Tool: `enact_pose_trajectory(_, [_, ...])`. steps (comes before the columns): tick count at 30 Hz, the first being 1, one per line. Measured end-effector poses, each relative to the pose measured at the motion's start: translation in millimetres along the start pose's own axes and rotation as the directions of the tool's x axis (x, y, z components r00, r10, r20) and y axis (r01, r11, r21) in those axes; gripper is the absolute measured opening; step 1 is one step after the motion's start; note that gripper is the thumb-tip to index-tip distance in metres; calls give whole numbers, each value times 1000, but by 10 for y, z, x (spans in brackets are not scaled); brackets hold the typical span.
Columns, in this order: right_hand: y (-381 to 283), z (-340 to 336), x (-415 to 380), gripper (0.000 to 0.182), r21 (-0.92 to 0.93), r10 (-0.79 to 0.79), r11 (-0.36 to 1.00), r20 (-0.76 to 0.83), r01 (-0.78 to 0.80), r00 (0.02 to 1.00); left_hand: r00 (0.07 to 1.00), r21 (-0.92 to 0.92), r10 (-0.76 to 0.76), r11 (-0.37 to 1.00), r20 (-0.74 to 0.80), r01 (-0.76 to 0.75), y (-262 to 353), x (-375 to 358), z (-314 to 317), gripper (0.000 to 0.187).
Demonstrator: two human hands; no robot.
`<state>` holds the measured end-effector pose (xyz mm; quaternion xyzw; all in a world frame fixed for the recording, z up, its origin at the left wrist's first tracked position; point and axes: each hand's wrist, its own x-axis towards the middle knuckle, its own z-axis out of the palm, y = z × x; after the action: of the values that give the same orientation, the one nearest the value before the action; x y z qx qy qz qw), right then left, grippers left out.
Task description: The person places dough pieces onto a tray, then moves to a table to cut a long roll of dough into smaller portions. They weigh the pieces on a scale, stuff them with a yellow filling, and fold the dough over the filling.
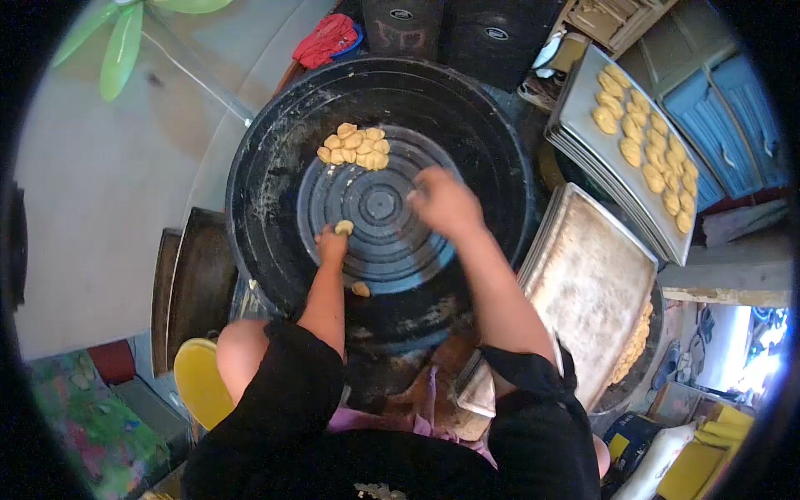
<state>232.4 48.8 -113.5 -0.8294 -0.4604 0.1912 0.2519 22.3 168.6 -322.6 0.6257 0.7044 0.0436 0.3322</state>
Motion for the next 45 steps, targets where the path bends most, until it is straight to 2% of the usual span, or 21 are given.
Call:
enact_pose_trajectory(2, [207,1098,269,31,-70,100,995,433,-77,896,997,-18,53,998,-55,-54,-289,260,296,56])
enact_pose_trajectory(4, [682,2569,63,32,-129,38,990,617,54,786,989,-44,100,994,-108,-105,-442,340,492,58])
enact_pose_trajectory(5, [826,3185,-254,40,-74,-31,993,563,87,826,964,61,242,970,-115,-236,-487,312,574,58])
enact_pose_trajectory(6, [422,3030,-570,40,-146,141,986,486,-79,862,921,162,375,921,-108,-355,-480,349,640,59])
enact_pose_trajectory(9, [876,3938,-693,41,56,-121,992,632,111,766,933,142,328,927,148,-348,-440,579,584,61])
enact_pose_trajectory(10, [879,3879,-638,42,153,-289,955,661,253,693,906,134,311,924,289,-359,-375,751,547,54])
enact_pose_trajectory(12, [983,3529,28,42,401,-209,893,770,-203,603,916,-211,350,927,198,-309,-187,1124,483,47])
enact_pose_trajectory(13, [980,3275,369,38,577,-119,738,622,-350,774,922,-240,381,904,72,-355,-18,1324,375,46])
enact_pose_trajectory(15, [1230,3079,1120,31,679,-124,734,119,10,985,878,-353,442,804,-182,-478,191,1901,327,42])
enact_pose_trajectory(16, [1100,2661,1493,30,655,185,587,464,-477,866,893,-426,390,785,-223,-450,271,2231,341,37])
enact_pose_trajectory(17, [1014,2412,1798,34,536,248,668,494,-517,833,903,-494,339,757,-264,-428,364,2503,384,33])
enact_pose_trajectory(19, [1294,2607,2346,38,690,344,528,360,-495,867,924,-246,213,923,-318,-297,563,2720,410,32])
enact_pose_trajectory(21, [1226,2545,2624,52,718,341,371,484,-588,806,881,-283,300,866,-366,-412,649,2832,585,34])
enact_pose_trajectory(22, [1142,2452,2657,52,717,346,362,490,-596,800,980,-608,192,771,-60,-188,847,2670,429,37])
enact_pose_trajectory(25, [873,2324,2725,64,642,268,497,526,-584,807,921,-768,359,630,154,-117,1048,2672,594,40])
enact_pose_trajectory(28, [875,2242,2712,71,599,144,550,619,-582,772,889,-738,397,666,228,-109,1334,2347,546,47])
enact_pose_trajectory(29, [858,2224,2638,71,605,142,550,612,-576,778,906,-685,422,674,47,-278,1196,2581,882,48])
enact_pose_trajectory(31, [999,2339,2463,73,745,136,331,570,-580,810,855,-832,442,554,271,-22,1349,2047,717,46])
enact_pose_trajectory(38, [1247,1637,1506,67,832,97,219,501,-510,860,862,-842,506,482,42,-243,1417,536,744,30])
enact_pose_trajectory(42, [876,544,1083,65,825,25,313,488,-471,872,912,-981,411,178,5,-75,1843,-464,267,27])
enact_pose_trajectory(45, [426,-510,496,67,759,74,574,325,-307,943,875,-997,481,-37,43,69,2203,-1374,-310,25])
